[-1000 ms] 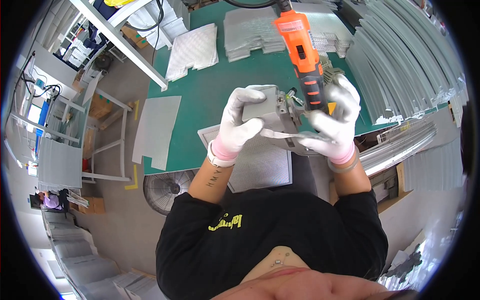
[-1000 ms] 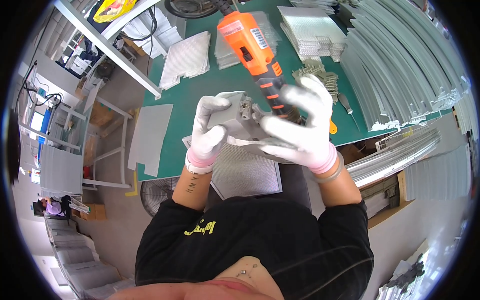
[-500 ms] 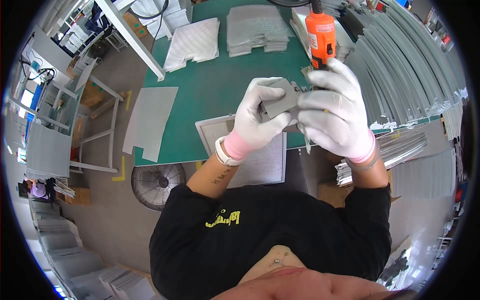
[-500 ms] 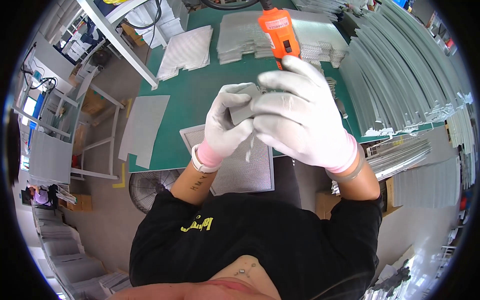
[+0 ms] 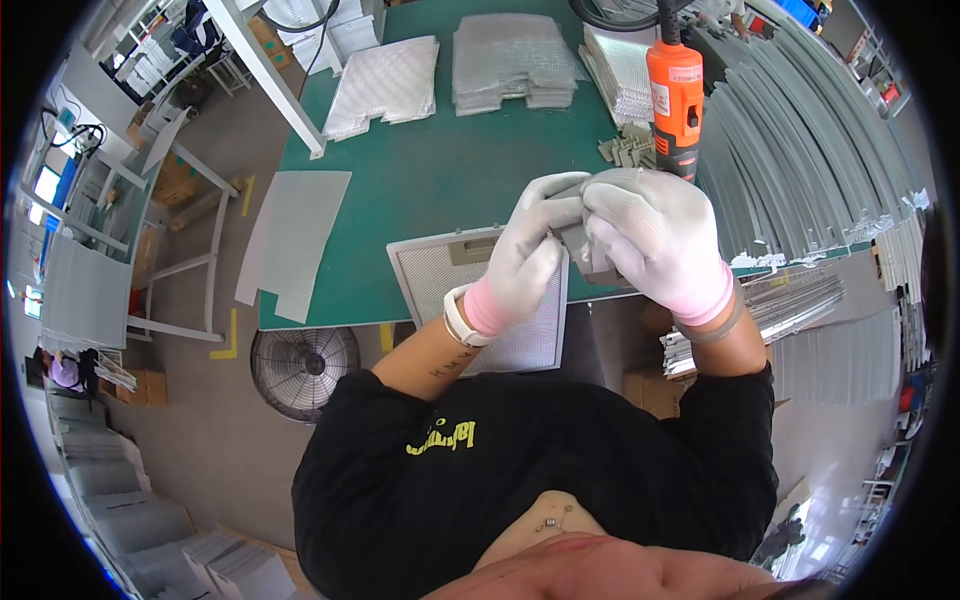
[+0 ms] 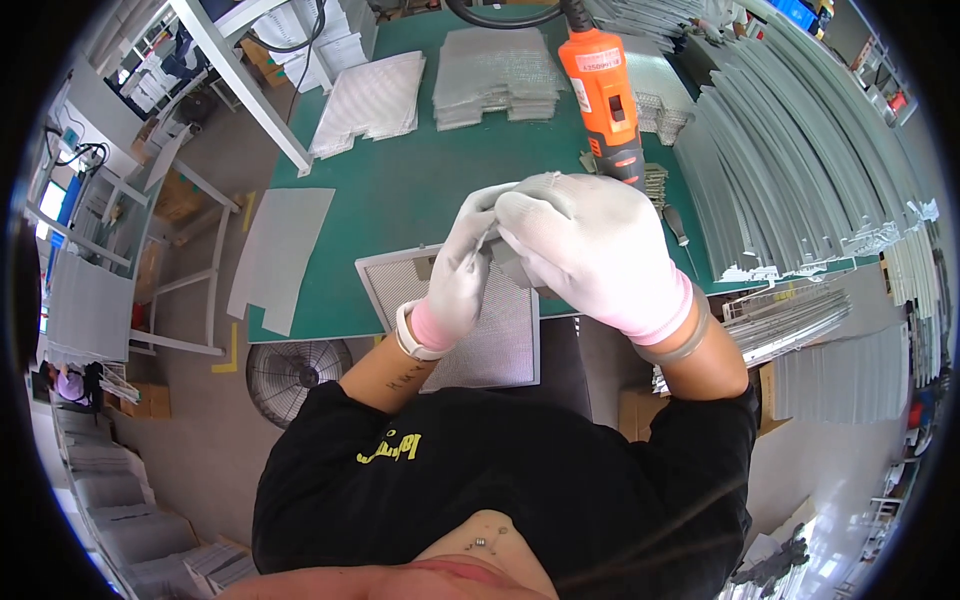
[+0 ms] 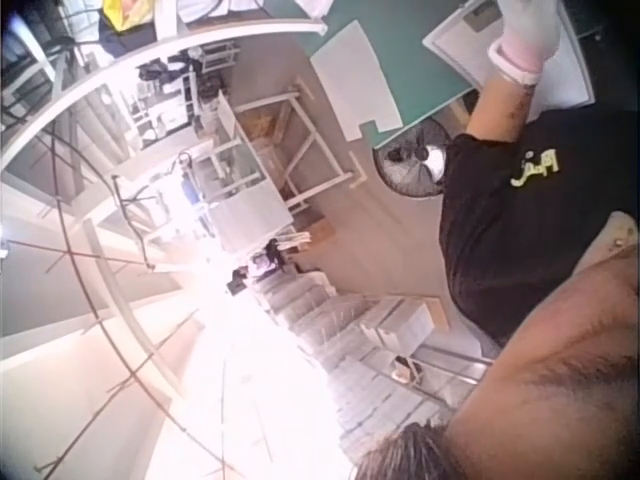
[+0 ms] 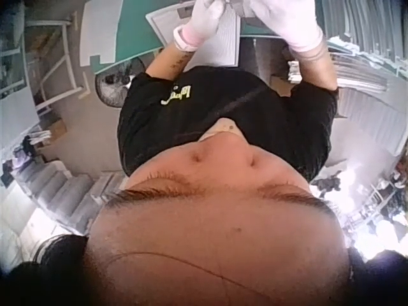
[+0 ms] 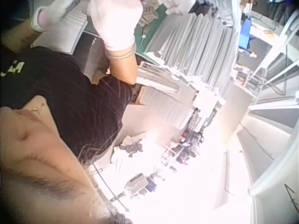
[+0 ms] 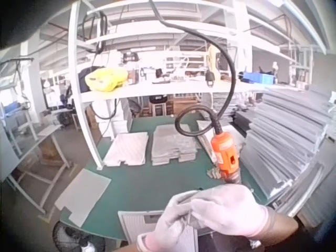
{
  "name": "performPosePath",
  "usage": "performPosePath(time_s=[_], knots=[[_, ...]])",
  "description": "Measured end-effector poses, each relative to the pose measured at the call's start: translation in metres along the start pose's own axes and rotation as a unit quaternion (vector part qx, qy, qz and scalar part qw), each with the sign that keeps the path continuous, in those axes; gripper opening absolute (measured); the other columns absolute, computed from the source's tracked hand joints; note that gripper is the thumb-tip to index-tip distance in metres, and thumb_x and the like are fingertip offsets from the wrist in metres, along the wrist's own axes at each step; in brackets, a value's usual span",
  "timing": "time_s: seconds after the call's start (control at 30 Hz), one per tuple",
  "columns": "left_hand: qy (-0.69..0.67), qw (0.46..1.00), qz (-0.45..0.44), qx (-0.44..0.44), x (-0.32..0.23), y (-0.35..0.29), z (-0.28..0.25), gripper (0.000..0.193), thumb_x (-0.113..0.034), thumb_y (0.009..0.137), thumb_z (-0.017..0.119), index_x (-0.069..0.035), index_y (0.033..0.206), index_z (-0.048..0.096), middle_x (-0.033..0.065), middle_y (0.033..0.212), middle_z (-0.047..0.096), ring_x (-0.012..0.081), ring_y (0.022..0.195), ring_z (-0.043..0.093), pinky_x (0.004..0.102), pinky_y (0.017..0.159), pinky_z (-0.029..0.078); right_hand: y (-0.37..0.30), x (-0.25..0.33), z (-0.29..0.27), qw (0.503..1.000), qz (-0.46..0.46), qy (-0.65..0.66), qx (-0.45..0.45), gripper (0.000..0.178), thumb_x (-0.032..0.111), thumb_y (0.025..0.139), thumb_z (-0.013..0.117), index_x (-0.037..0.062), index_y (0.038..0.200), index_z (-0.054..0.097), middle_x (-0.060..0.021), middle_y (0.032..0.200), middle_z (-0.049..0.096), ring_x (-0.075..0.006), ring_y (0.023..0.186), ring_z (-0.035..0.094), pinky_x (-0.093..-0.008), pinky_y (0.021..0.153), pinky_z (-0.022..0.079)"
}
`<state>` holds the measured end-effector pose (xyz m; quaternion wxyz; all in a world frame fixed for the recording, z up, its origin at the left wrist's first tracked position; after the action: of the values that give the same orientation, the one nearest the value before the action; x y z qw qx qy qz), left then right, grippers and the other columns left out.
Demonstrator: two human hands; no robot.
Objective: Assembling metal frames onto mesh filter panels using a rubber mallet and an electric screwdriver.
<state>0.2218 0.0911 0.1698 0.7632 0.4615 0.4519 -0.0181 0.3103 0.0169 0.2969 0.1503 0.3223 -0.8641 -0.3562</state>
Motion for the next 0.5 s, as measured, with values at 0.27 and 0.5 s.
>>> performPosePath(time_s=[0.27,0.5], knots=[[0.220,0.969,0.107,-0.030,-0.026,0.004,0.019,0.062,-0.012,0.066,0.083,-0.004,0.123,0.058,0.0215,0.132,0.053,0.0348,0.124,0.053,0.0434,0.104,0.044,-0.006,0.001,-0.001,0.999,-0.019,-0.008,-0.026,0.034,0.002,0.067,0.072,0.0040,0.099,0.064,-0.0091,0.078,0.064,-0.0267,0.067,0.066,-0.0351,0.060,0.054],[0.273,0.954,0.115,-0.054,-0.022,0.002,0.023,0.058,-0.006,0.069,0.082,-0.003,0.121,0.056,0.0208,0.130,0.054,0.0332,0.117,0.057,0.0407,0.099,0.047,0.000,-0.005,0.000,0.998,0.064,-0.012,-0.007,0.022,0.001,0.074,0.070,0.0035,0.095,0.065,-0.0084,0.076,0.062,-0.0271,0.067,0.064,-0.0356,0.061,0.053]])
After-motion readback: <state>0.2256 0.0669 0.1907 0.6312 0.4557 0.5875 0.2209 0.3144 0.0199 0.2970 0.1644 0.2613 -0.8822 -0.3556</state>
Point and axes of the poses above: each hand's wrist, its own y-axis towards the middle knuckle, its own z-axis out of the palm, x = y × z, the point moved 7 cm from there along y, towards the middle knuckle
